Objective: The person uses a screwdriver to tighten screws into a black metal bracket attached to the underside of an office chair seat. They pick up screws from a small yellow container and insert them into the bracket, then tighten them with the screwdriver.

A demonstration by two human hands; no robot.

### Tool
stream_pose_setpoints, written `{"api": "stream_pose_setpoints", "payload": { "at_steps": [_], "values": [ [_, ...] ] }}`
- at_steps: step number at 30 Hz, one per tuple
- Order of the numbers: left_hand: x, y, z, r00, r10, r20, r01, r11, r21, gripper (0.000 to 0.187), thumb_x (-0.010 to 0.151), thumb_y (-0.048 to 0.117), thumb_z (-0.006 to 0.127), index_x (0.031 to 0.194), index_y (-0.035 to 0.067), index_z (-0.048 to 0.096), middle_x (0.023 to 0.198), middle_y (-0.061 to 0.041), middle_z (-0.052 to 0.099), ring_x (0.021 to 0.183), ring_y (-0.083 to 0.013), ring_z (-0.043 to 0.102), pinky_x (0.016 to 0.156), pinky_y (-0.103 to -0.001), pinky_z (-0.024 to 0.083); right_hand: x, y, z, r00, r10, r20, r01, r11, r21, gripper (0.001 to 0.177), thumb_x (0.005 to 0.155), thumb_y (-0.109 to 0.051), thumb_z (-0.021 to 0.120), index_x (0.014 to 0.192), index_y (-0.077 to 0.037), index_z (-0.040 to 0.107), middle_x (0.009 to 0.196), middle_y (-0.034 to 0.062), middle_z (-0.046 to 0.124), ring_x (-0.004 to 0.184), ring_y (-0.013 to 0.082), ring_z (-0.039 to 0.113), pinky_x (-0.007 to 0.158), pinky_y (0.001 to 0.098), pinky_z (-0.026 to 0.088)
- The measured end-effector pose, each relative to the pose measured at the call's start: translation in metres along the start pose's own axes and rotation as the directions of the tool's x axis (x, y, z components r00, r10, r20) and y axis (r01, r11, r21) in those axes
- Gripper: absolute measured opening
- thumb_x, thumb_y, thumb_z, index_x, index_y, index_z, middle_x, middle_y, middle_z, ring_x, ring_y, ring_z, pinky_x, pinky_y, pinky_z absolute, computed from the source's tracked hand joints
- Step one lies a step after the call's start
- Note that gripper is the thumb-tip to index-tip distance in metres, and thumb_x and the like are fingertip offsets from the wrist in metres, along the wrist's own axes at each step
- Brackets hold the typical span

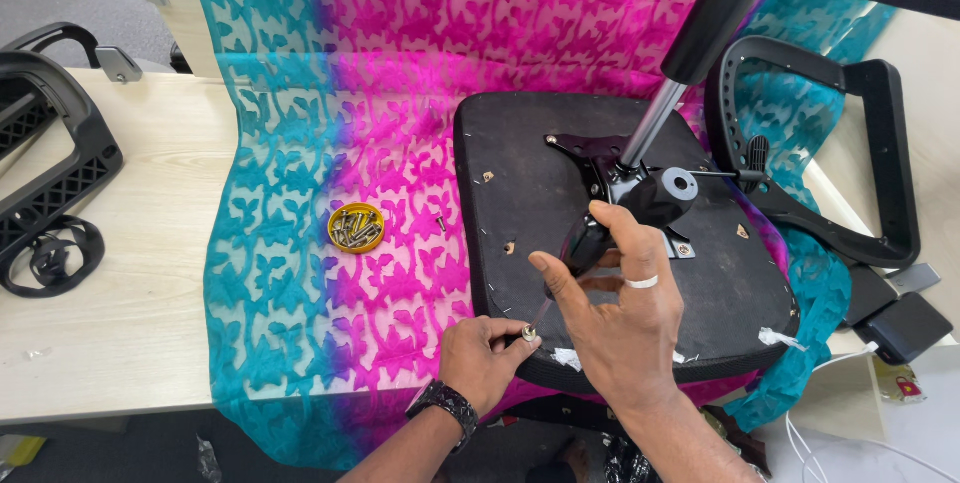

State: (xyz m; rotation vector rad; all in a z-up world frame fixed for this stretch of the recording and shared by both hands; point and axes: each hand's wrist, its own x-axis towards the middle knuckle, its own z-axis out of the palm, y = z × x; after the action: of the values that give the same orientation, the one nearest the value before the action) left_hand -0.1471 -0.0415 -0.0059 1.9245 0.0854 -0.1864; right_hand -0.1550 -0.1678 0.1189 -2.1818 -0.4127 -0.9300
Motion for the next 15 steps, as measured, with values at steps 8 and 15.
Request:
{"api": "stream_pose_setpoints", "payload": {
  "at_steps": [8, 15],
  "values": [
    [0.0027, -0.0012, -0.0016, 0.999, -0.049, 0.019, 0.049, 0.999, -0.007, 0.026, 0.076, 0.027, 0.086, 0.099, 0.014, 0.084, 0.054, 0.003, 0.057, 0.051, -0.0072, 0.052, 0.052, -0.029, 0.044, -0.0002, 0.0026, 0.0008, 0.995, 0.097, 0.032, -0.101, 0.984, 0.150, 0.051, 0.098, -0.006, 0.069, 0.144, -0.001, 0.047, 0.103, 0.0082, 0.067, 0.092, 0.0167, 0.076, 0.073, 0.0273, 0.067],
    [0.0052, 0.0005, -0.0052, 0.997, -0.036, 0.065, 0.035, 0.999, 0.019, 0.024, 0.078, 0.026, 0.085, 0.100, 0.015, 0.085, 0.053, 0.003, 0.056, 0.049, -0.0060, 0.048, 0.050, -0.028, 0.041, -0.0017, 0.0056, 0.0000, 0.997, 0.072, -0.025, -0.069, 0.992, 0.104, 0.050, 0.093, -0.005, 0.076, 0.135, -0.002, 0.050, 0.107, 0.0145, 0.065, 0.090, 0.0175, 0.075, 0.074, 0.0264, 0.067]
  ]
}}
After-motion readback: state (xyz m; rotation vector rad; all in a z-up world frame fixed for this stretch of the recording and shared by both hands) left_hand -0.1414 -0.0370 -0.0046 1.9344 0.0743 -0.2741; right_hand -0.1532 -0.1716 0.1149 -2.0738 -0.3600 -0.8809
